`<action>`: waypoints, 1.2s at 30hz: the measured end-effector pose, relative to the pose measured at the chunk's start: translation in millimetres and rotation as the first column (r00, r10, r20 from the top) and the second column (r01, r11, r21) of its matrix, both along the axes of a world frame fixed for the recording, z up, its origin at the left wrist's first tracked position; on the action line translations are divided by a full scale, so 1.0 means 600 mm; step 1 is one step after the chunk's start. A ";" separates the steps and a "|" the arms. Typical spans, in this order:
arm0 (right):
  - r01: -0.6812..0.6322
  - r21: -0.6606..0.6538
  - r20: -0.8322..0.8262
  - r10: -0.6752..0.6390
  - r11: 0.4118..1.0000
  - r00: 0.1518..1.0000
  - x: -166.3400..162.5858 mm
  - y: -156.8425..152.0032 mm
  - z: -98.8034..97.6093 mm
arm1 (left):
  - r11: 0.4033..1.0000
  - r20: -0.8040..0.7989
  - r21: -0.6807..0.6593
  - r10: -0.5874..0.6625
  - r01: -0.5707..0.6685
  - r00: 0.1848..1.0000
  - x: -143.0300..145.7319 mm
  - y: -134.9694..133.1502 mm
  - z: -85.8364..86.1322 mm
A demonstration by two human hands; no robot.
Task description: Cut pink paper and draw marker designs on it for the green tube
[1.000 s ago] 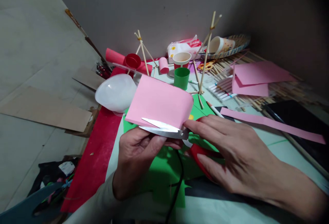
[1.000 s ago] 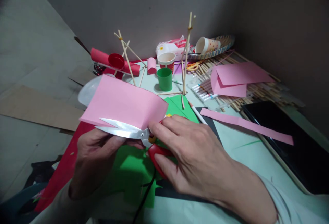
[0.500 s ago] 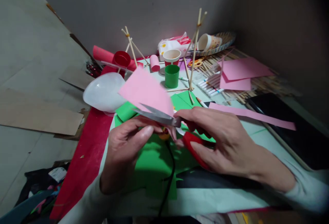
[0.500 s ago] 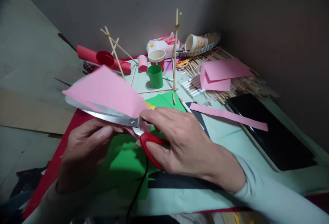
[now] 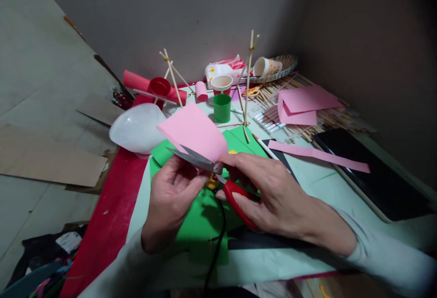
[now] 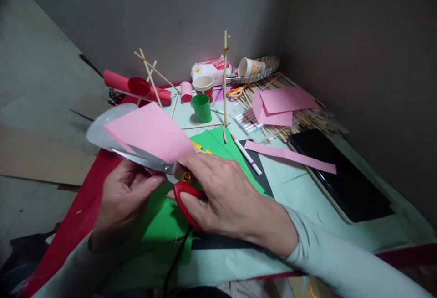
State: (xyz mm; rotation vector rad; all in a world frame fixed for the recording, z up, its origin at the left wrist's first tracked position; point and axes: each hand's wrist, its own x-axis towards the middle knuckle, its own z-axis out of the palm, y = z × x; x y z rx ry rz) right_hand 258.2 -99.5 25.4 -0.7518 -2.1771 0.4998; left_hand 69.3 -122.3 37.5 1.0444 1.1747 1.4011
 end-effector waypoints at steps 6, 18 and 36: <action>0.094 0.022 -0.019 -0.093 0.995 0.995 0.018 0.006 0.020 | 0.974 -0.389 0.224 0.053 0.038 0.920 -0.018 0.000 0.005; -0.343 -0.820 -0.373 0.026 0.457 0.927 0.069 0.014 0.074 | 0.829 -0.557 0.556 0.312 0.066 0.770 -0.079 -0.004 0.042; -0.311 -0.629 -0.148 0.283 0.712 0.948 0.016 0.041 0.165 | 0.911 -0.512 0.006 -0.352 0.413 0.784 -0.111 -0.002 0.082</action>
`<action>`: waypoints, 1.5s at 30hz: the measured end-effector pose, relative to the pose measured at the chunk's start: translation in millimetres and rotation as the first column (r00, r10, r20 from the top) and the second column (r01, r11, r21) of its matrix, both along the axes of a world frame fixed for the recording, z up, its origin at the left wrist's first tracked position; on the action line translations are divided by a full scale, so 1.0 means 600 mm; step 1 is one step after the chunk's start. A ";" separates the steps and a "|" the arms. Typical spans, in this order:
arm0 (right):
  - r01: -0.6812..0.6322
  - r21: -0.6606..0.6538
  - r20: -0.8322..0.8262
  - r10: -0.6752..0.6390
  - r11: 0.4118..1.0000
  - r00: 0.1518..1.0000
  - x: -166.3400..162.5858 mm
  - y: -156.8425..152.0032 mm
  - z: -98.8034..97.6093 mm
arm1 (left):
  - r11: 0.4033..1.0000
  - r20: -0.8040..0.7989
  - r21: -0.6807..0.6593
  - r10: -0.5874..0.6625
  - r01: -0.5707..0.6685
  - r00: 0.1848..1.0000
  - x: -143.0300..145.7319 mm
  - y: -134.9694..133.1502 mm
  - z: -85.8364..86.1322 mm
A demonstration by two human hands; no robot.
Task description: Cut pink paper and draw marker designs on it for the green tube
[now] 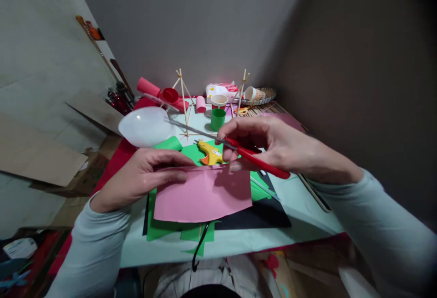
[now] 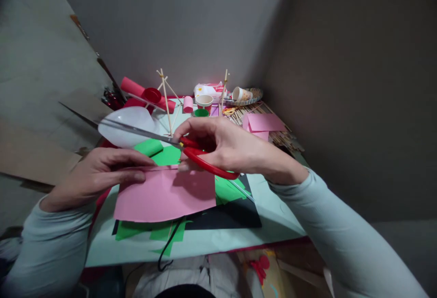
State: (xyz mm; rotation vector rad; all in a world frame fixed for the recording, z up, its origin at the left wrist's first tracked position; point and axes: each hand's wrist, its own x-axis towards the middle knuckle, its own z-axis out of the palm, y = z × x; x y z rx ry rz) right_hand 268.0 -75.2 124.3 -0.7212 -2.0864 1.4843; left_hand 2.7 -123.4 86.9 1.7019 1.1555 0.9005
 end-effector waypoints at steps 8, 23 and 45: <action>0.141 -0.135 -0.129 -0.158 0.981 0.979 0.017 0.008 -0.062 | 0.998 -0.041 0.018 -0.062 0.062 0.997 0.001 0.007 -0.010; 0.060 -0.358 -0.077 -0.094 0.932 0.993 0.024 0.011 -0.135 | 0.983 -0.069 -0.082 0.158 -0.164 0.985 0.028 0.027 -0.036; 0.317 -0.321 0.003 -0.334 0.892 0.943 0.024 0.022 -0.144 | 0.891 0.430 -0.393 0.397 -0.228 0.811 0.040 0.011 -0.054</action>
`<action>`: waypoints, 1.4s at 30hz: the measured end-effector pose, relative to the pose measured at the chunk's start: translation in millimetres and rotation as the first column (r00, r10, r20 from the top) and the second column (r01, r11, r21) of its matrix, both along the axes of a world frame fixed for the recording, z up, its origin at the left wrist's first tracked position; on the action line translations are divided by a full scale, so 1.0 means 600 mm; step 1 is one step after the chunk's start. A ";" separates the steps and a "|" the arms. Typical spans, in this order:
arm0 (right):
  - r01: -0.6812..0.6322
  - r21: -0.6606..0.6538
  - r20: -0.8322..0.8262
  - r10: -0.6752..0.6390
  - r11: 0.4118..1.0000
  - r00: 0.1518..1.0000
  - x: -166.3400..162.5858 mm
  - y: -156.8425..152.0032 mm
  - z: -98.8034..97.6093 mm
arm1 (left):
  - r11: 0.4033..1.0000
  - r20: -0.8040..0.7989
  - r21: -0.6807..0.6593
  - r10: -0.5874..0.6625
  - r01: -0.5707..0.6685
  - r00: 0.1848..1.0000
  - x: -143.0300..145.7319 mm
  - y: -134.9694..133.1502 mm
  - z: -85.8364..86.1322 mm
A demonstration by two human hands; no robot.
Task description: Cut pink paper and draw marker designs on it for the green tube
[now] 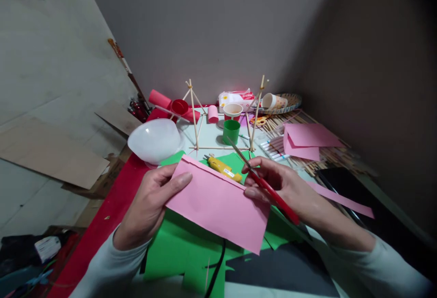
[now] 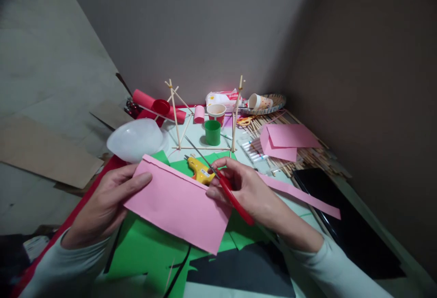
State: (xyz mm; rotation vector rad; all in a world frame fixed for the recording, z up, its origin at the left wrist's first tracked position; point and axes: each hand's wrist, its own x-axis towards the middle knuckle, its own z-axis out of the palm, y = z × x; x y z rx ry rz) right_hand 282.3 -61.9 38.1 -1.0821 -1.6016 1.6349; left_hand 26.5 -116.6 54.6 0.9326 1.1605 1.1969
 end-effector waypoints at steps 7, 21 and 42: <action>0.138 0.770 0.141 -0.377 0.623 0.916 0.015 -0.007 -0.003 | 0.993 -0.005 0.055 0.103 -0.103 0.995 0.017 -0.013 -0.003; -0.343 0.935 0.344 -0.462 0.088 0.818 -0.039 -0.059 -0.003 | 0.989 -0.053 0.113 0.098 -0.092 0.994 0.038 -0.032 -0.003; -0.360 0.931 0.354 -0.412 0.065 0.840 -0.028 -0.048 -0.008 | 0.904 -0.534 0.411 0.344 -0.119 0.772 0.018 -0.072 -0.037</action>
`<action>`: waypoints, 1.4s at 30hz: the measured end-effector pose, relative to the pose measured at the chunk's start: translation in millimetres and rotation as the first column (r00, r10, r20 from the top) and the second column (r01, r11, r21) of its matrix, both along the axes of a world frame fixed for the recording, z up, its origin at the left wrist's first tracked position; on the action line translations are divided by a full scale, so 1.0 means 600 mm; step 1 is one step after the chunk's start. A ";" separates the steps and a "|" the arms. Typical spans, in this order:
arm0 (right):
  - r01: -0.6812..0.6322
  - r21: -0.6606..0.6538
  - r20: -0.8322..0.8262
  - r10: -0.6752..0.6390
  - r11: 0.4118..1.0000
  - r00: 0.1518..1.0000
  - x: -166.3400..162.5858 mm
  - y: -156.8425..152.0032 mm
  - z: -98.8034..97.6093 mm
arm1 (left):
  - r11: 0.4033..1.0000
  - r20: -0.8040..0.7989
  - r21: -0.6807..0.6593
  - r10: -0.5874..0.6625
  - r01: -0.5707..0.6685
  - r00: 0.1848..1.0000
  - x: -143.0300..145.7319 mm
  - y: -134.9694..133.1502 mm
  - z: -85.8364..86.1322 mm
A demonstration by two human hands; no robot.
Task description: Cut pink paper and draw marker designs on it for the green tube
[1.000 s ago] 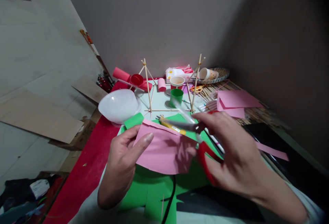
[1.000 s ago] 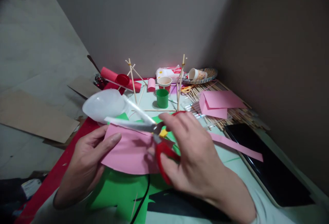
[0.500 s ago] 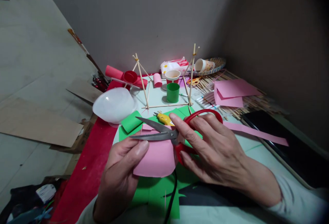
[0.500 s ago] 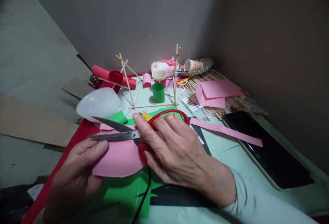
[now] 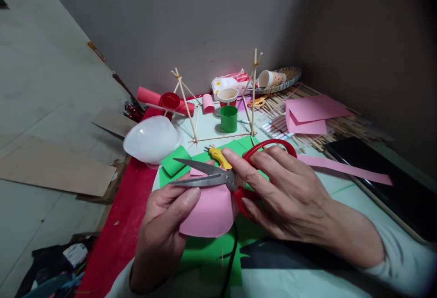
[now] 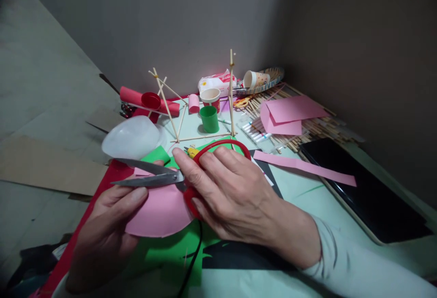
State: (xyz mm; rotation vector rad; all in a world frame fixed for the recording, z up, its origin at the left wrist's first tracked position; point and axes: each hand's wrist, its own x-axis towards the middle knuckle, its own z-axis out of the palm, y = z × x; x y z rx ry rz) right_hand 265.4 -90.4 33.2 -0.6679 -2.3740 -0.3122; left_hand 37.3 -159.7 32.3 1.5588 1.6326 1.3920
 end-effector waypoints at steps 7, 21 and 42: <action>0.005 0.080 -0.037 -0.002 0.997 0.999 -0.002 0.005 -0.008 | 1.000 0.146 0.003 -0.002 0.002 0.989 0.004 0.000 -0.005; -0.008 0.110 -0.048 0.013 0.994 0.999 0.000 0.008 -0.012 | 0.962 -0.053 0.213 -0.162 0.170 0.985 -0.007 0.013 0.001; -0.032 0.159 -0.046 0.040 0.987 0.998 0.007 0.009 -0.014 | 0.978 0.387 -0.071 -0.156 0.198 0.909 0.048 0.019 0.025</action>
